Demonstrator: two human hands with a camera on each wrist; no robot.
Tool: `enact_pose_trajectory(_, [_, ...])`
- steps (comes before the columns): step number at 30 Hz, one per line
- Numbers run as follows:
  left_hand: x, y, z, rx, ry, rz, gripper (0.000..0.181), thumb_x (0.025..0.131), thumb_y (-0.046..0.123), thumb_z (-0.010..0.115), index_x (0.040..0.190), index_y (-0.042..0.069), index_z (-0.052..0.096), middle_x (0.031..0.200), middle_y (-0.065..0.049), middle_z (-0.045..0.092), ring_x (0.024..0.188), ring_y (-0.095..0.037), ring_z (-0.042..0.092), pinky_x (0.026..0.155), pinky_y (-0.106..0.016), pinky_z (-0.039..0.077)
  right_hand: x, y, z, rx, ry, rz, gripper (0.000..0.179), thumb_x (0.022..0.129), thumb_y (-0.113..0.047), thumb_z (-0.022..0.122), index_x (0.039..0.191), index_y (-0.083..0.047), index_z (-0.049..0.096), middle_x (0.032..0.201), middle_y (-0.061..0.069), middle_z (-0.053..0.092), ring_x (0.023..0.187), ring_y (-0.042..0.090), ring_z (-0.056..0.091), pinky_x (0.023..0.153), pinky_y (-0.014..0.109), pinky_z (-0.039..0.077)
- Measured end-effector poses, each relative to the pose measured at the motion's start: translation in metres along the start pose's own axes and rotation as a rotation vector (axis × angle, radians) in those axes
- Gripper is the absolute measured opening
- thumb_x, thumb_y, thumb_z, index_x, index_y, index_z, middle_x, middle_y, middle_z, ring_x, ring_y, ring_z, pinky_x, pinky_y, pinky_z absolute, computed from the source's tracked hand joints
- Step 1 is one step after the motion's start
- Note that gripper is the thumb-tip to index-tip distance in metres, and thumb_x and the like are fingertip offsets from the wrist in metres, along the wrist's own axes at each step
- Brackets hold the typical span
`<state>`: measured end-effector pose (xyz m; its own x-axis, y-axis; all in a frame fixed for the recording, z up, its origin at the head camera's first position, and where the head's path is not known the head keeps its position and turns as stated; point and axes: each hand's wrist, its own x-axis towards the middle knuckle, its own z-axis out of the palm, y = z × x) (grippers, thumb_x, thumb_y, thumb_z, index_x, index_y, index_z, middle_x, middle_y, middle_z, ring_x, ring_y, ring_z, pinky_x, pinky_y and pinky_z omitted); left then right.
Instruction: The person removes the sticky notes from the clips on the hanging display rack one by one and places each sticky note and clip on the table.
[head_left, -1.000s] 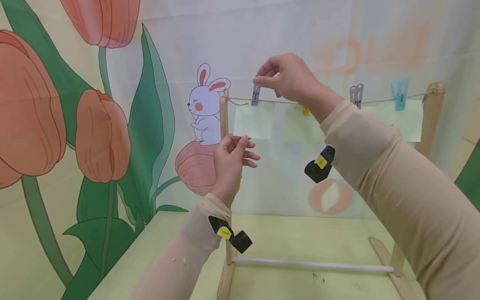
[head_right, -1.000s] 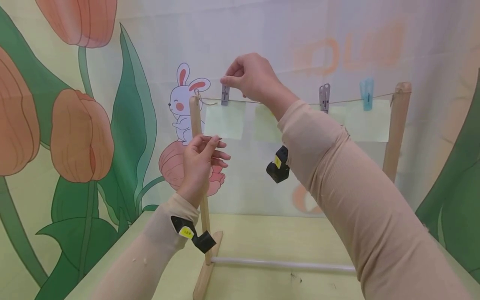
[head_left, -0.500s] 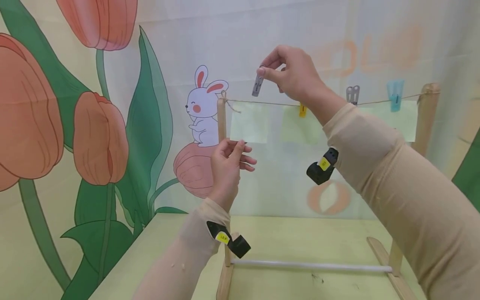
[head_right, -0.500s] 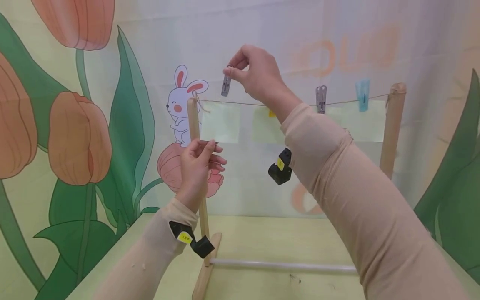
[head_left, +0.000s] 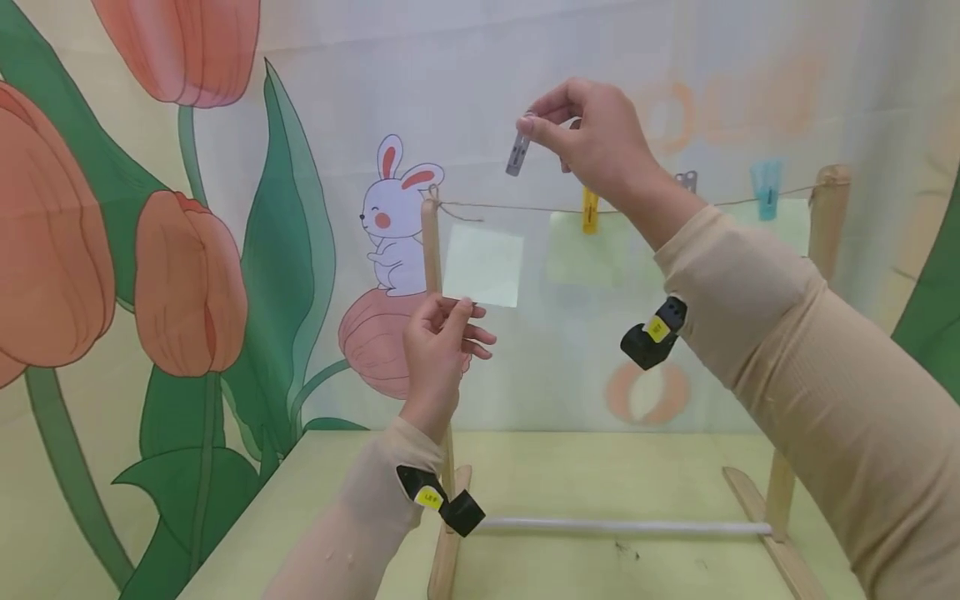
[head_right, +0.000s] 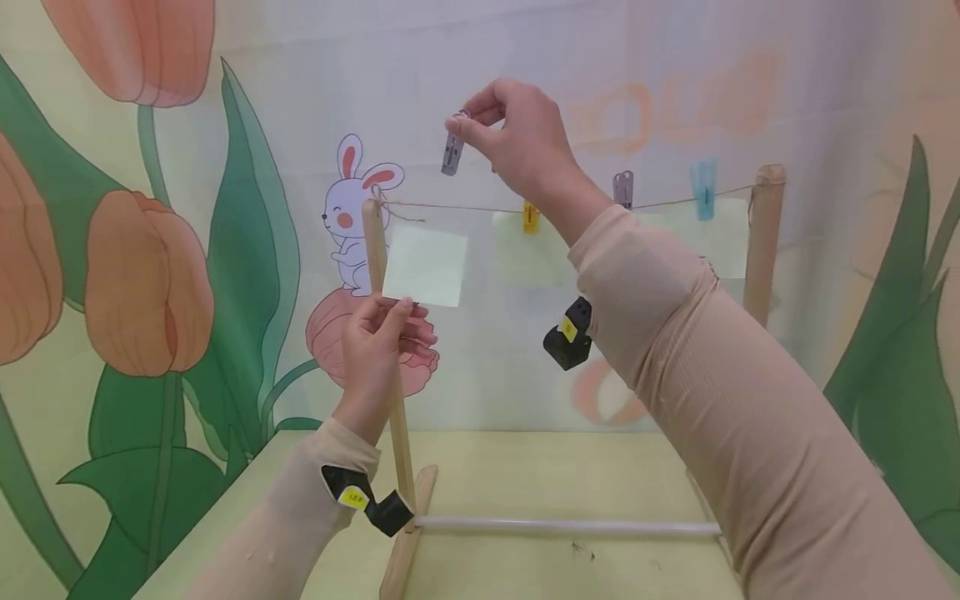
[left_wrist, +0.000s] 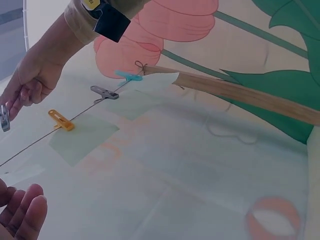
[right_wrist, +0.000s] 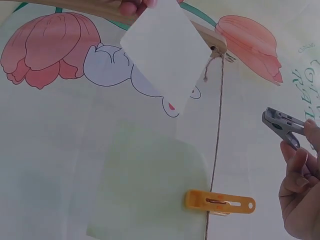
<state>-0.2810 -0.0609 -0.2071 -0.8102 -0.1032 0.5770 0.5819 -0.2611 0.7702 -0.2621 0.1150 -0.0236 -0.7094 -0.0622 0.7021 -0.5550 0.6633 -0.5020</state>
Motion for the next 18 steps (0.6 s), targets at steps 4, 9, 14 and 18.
enact_pose_trajectory(4, [-0.003, 0.0, -0.005, -0.011, -0.013, 0.007, 0.012, 0.095, 0.01, 0.056, 0.083, 0.01, 0.056, 0.081, 0.002, 0.068, 0.053, -0.009, 0.065, 0.048, -0.023, 0.055, -0.002, 0.001, -0.003, 0.035, 0.027, -0.02, 0.039, 0.092, -0.038, 0.062, 0.117, -0.008, 0.061, 0.093, -0.009, 0.059, 0.063, 0.011, 0.051, 0.062, 0.022, 0.045])
enact_pose_trajectory(9, [-0.007, -0.002, -0.011, -0.004, -0.044, 0.005, 0.013, 0.095, 0.009, 0.055, 0.083, 0.008, 0.055, 0.082, 0.001, 0.067, 0.055, -0.011, 0.065, 0.05, -0.024, 0.056, -0.005, 0.003, -0.006, 0.053, 0.033, -0.037, 0.038, 0.092, -0.036, 0.063, 0.115, -0.007, 0.061, 0.09, -0.009, 0.059, 0.06, 0.009, 0.051, 0.06, 0.02, 0.046])
enact_pose_trajectory(14, [-0.011, -0.005, -0.016, 0.011, -0.078, 0.001, 0.015, 0.095, 0.008, 0.053, 0.08, 0.008, 0.052, 0.076, 0.001, 0.063, 0.056, -0.012, 0.066, 0.05, -0.024, 0.056, -0.013, 0.006, -0.007, 0.057, 0.03, -0.052, 0.037, 0.091, -0.035, 0.064, 0.114, -0.007, 0.062, 0.089, -0.008, 0.059, 0.06, 0.013, 0.051, 0.058, 0.021, 0.045])
enact_pose_trajectory(18, [-0.015, -0.008, -0.019, 0.022, -0.103, -0.005, 0.015, 0.094, 0.006, 0.053, 0.079, 0.009, 0.051, 0.073, 0.001, 0.063, 0.056, -0.011, 0.067, 0.051, -0.025, 0.056, -0.021, 0.011, -0.007, 0.065, 0.025, -0.062, 0.035, 0.091, -0.034, 0.065, 0.112, -0.007, 0.063, 0.088, -0.007, 0.06, 0.06, 0.016, 0.053, 0.055, 0.022, 0.042])
